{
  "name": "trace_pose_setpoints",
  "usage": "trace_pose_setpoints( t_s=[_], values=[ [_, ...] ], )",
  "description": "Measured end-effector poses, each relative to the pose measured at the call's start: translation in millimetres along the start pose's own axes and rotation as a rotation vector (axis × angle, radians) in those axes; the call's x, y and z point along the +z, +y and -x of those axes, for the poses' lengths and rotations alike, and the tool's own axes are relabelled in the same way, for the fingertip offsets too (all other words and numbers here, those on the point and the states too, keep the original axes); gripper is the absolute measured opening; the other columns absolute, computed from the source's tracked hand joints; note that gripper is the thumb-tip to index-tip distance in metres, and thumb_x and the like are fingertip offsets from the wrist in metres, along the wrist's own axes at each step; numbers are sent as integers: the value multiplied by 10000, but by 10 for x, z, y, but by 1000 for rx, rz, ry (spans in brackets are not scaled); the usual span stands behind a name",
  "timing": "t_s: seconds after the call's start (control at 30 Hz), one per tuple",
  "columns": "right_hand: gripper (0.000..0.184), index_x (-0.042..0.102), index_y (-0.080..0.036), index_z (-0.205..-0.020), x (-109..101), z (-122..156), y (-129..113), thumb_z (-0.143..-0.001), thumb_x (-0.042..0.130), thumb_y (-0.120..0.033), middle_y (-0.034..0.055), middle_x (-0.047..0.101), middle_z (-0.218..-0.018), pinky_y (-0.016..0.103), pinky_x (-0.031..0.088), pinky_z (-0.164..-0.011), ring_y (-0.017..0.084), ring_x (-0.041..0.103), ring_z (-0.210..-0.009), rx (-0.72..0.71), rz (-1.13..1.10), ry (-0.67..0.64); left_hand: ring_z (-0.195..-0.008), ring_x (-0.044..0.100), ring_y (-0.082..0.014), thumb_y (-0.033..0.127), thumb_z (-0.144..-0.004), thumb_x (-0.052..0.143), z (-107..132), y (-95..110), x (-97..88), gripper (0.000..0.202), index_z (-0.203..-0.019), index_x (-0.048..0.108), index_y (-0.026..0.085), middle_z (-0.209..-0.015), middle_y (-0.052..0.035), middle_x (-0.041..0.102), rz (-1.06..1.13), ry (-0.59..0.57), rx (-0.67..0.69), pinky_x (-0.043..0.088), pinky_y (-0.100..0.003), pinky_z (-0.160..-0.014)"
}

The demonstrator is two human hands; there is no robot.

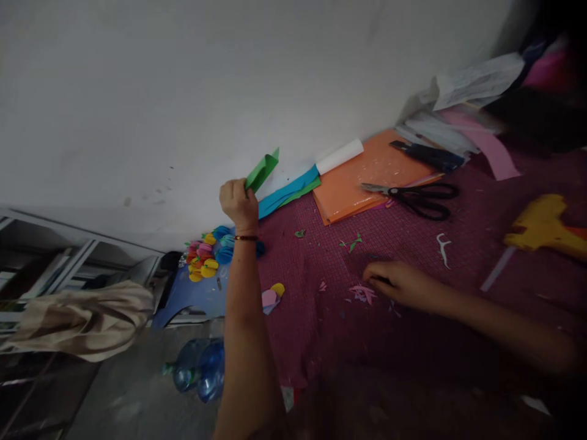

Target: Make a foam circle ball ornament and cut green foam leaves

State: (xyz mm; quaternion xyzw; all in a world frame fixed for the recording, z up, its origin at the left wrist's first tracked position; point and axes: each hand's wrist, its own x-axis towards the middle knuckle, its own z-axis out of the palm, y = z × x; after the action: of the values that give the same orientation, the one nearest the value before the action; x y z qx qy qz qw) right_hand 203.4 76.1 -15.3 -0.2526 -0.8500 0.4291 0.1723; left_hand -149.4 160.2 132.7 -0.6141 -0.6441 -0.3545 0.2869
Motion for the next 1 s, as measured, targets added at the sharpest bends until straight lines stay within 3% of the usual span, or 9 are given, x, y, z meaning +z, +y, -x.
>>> trace_pose_setpoints(
  t_s=[0.17, 0.3, 0.4, 0.47, 0.57, 0.67, 0.77, 0.83, 1.0],
  values=[
    [215, 591, -184, -818, 38, 23, 15, -916, 400, -195, 41, 638, -801, 275, 407, -697, 161, 580, -746, 25, -27, -6, -1064, 510, -282, 152, -879, 432, 80, -85, 680, 208, -959, 623, 171, -1036, -150, 609, -262, -379, 36, 370, -415, -941],
    [235, 567, -182, -792, 47, 14, 12, -931, 378, -183, 34, 629, -796, 258, 410, -680, 144, 572, -729, 80, -96, -21, -1002, 566, -270, 136, -857, 450, 77, -261, 1185, 206, -898, 649, 171, -968, -137, 645, -245, -450, 60, 422, -383, -878],
    [251, 549, -182, -772, 34, 8, -4, -947, 370, -206, 31, 620, -791, 257, 414, -682, 142, 568, -730, 126, -126, -35, -941, 599, -263, 111, -819, 484, 54, -390, 1428, 211, -905, 667, 171, -919, -121, 670, -225, -500, 47, 451, -382, -844],
    [249, 553, -181, -786, 22, 8, -10, -950, 367, -210, 35, 622, -809, 262, 419, -696, 145, 571, -748, 148, -142, -44, -1020, 586, -281, 104, -815, 480, 55, -426, 1503, 315, -1081, 642, 153, -1038, -140, 669, -228, -496, 16, 436, -423, -909],
    [244, 567, -180, -811, 7, 9, -4, -949, 367, -204, 41, 624, -824, 268, 422, -708, 149, 573, -762, 145, -155, -50, -1280, 426, -321, 146, -853, 457, 83, -359, 1517, 549, -1399, 404, 112, -1373, -190, 505, -254, -379, -40, 265, -526, -1095],
    [236, 573, -178, -817, 6, 8, 10, -944, 374, -191, 41, 622, -820, 267, 422, -707, 149, 573, -762, 139, -165, -61, -1363, 338, -295, 205, -875, 470, 139, -176, 1495, 582, -1439, 348, 134, -1466, -155, 424, -226, -296, 22, 135, -508, -1171],
    [231, 574, -175, -811, 12, 6, 12, -939, 382, -186, 42, 622, -813, 266, 419, -701, 148, 569, -753, 141, -151, -53, -1359, 355, -277, 249, -908, 437, 213, -7, 1513, 454, -1354, 467, 171, -1439, -126, 467, -157, -454, 113, 151, -479, -1176],
    [238, 570, -174, -799, 16, 6, 6, -943, 383, -198, 39, 621, -803, 262, 415, -691, 144, 565, -739, 133, -143, -35, -1353, 370, -270, 300, -931, 407, 250, 31, 1563, 437, -1348, 474, 183, -1444, -119, 468, -135, -564, 73, 206, -460, -1157],
    [227, 573, -179, -790, 17, 16, -18, -929, 393, -168, 32, 631, -807, 244, 414, -681, 133, 563, -729, 129, -159, -23, -1204, 523, -322, 360, -942, 383, 250, -141, 1748, 415, -1248, 562, 146, -1274, -182, 606, -170, -638, -76, 385, -505, -1003]
  ],
)
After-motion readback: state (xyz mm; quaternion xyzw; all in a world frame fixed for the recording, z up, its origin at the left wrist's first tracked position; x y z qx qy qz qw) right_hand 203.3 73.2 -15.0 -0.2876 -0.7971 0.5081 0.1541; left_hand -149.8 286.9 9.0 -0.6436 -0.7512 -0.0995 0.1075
